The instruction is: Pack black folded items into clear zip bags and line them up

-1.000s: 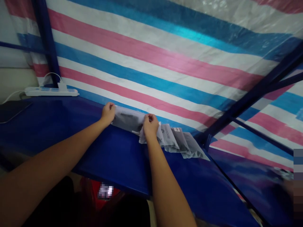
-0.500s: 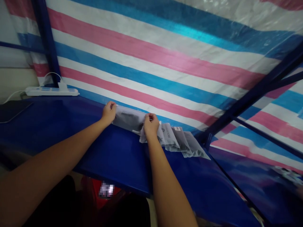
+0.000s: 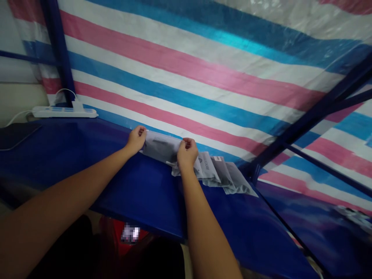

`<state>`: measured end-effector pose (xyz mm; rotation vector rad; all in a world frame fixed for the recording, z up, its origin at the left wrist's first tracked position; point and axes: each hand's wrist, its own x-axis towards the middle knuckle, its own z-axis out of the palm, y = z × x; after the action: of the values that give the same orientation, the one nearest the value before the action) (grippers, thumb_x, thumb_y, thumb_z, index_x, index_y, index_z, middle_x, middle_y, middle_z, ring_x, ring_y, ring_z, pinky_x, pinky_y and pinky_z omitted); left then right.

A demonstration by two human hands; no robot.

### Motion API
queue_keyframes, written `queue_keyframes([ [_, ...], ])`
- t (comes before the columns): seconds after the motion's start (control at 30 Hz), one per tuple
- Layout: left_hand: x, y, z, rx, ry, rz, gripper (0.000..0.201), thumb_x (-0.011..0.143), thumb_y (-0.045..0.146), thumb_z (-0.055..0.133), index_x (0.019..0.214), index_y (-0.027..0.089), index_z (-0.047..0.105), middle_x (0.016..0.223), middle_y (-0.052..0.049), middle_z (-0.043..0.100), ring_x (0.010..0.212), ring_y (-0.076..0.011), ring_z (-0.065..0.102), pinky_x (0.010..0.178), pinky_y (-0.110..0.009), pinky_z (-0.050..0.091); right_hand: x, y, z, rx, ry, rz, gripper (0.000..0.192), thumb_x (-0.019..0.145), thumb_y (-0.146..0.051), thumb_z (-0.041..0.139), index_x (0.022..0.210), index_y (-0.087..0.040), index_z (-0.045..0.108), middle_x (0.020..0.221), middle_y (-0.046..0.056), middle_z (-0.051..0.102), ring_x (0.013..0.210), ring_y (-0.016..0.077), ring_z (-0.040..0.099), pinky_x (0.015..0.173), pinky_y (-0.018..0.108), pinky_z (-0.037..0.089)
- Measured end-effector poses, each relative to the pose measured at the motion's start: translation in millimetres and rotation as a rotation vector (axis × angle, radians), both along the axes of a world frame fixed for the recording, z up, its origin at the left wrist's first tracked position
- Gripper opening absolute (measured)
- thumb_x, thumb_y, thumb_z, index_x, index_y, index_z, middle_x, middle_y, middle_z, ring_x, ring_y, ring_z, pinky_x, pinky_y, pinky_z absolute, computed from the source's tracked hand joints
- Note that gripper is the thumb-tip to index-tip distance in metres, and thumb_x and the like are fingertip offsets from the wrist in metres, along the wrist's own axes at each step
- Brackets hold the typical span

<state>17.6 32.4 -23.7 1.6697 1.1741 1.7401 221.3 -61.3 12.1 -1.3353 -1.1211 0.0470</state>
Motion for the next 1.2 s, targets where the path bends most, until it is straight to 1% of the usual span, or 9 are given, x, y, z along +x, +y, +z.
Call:
queue_keyframes([
  [0.13, 1, -1, 0.7, -0.002, -0.003, 0.004, 0.008, 0.085, 0.016, 0.052, 0.089, 0.020, 0.058, 0.086, -0.004, 0.067, 0.078, -0.0172, 0.062, 0.076, -0.030, 0.048, -1, -3, 0.3, -0.016, -0.063, -0.013, 0.025, 0.079, -0.034, 0.053, 0.093, -0.018, 0.066, 0.081, 0.005, 0.066, 0.069, 0.0197, 0.057, 0.067, 0.033, 0.045],
  [0.23, 1, -3, 2.5, 0.027, 0.014, 0.002, 0.008, 0.086, 0.017, 0.052, 0.090, 0.021, 0.058, 0.087, -0.005, 0.068, 0.078, -0.0173, 0.063, 0.077, -0.030, 0.049, -7, -9, 3.3, 0.092, -0.296, -0.074, 0.023, 0.082, -0.030, 0.051, 0.095, -0.017, 0.065, 0.091, 0.009, 0.068, 0.086, 0.0248, 0.062, 0.083, 0.041, 0.048],
  [0.3, 1, -7, 4.4, 0.049, 0.036, -0.008, 0.007, 0.087, 0.018, 0.053, 0.090, 0.021, 0.059, 0.089, -0.004, 0.068, 0.080, -0.0174, 0.063, 0.078, -0.031, 0.049, -15, -15, 5.9, 0.195, -0.515, -0.101, 0.024, 0.085, -0.028, 0.049, 0.100, -0.017, 0.065, 0.101, 0.012, 0.068, 0.101, 0.0278, 0.061, 0.097, 0.047, 0.043],
  [0.37, 3, -12, 7.1, 0.072, 0.065, -0.032, 0.006, 0.088, 0.020, 0.053, 0.090, 0.021, 0.059, 0.090, -0.004, 0.069, 0.081, -0.0176, 0.063, 0.078, -0.031, 0.050, -26, -20, 7.3, 0.249, -0.706, -0.068, 0.028, 0.088, -0.026, 0.047, 0.110, -0.018, 0.064, 0.111, 0.013, 0.067, 0.111, 0.0280, 0.059, 0.108, 0.052, 0.036],
  [0.5, 9, -27, 14.1, 0.135, 0.139, -0.095, 0.008, 0.089, 0.023, 0.054, 0.092, 0.022, 0.061, 0.090, -0.004, 0.068, 0.083, -0.0177, 0.063, 0.076, -0.030, 0.050, -43, -22, 3.4, 0.219, -0.922, 0.039, 0.041, 0.092, -0.020, 0.043, 0.130, -0.017, 0.056, 0.129, 0.013, 0.062, 0.128, 0.0274, 0.052, 0.116, 0.055, 0.028],
  [0.6, 13, -37, 18.7, 0.213, 0.209, -0.116, 0.008, 0.088, 0.022, 0.054, 0.093, 0.021, 0.061, 0.088, -0.003, 0.067, 0.081, -0.0172, 0.061, 0.075, -0.029, 0.049, -44, -19, -1.6, 0.150, -0.954, 0.086, 0.042, 0.094, -0.020, 0.041, 0.134, -0.017, 0.054, 0.128, 0.011, 0.063, 0.126, 0.0273, 0.053, 0.115, 0.055, 0.031],
  [0.73, 17, -44, 21.9, 0.320, 0.302, -0.156, 0.008, 0.087, 0.018, 0.054, 0.092, 0.021, 0.060, 0.088, -0.003, 0.066, 0.079, -0.0166, 0.059, 0.075, -0.030, 0.049, -39, -15, -4.1, 0.107, -0.890, 0.119, 0.035, 0.096, -0.025, 0.044, 0.126, -0.018, 0.060, 0.121, 0.012, 0.067, 0.113, 0.0271, 0.059, 0.109, 0.052, 0.037],
  [1.0, 21, -57, 32.6, 0.429, 0.377, -0.231, 0.006, 0.090, 0.020, 0.053, 0.089, 0.021, 0.059, 0.089, -0.005, 0.064, 0.086, -0.0184, 0.059, 0.079, -0.033, 0.049, -34, -16, 2.0, 0.155, -0.816, 0.148, 0.032, 0.097, -0.026, 0.042, 0.120, -0.020, 0.063, 0.113, 0.010, 0.070, 0.105, 0.0256, 0.062, 0.097, 0.044, 0.045],
  [1.2, 20, -59, 36.1, 0.436, 0.392, -0.239, 0.007, 0.089, 0.018, 0.053, 0.086, 0.021, 0.059, 0.084, -0.004, 0.063, 0.081, -0.0181, 0.058, 0.077, -0.033, 0.048, -32, -18, 6.3, 0.163, -0.845, 0.122, 0.029, 0.100, -0.028, 0.040, 0.111, -0.018, 0.065, 0.103, 0.011, 0.071, 0.097, 0.0246, 0.062, 0.092, 0.041, 0.045],
])
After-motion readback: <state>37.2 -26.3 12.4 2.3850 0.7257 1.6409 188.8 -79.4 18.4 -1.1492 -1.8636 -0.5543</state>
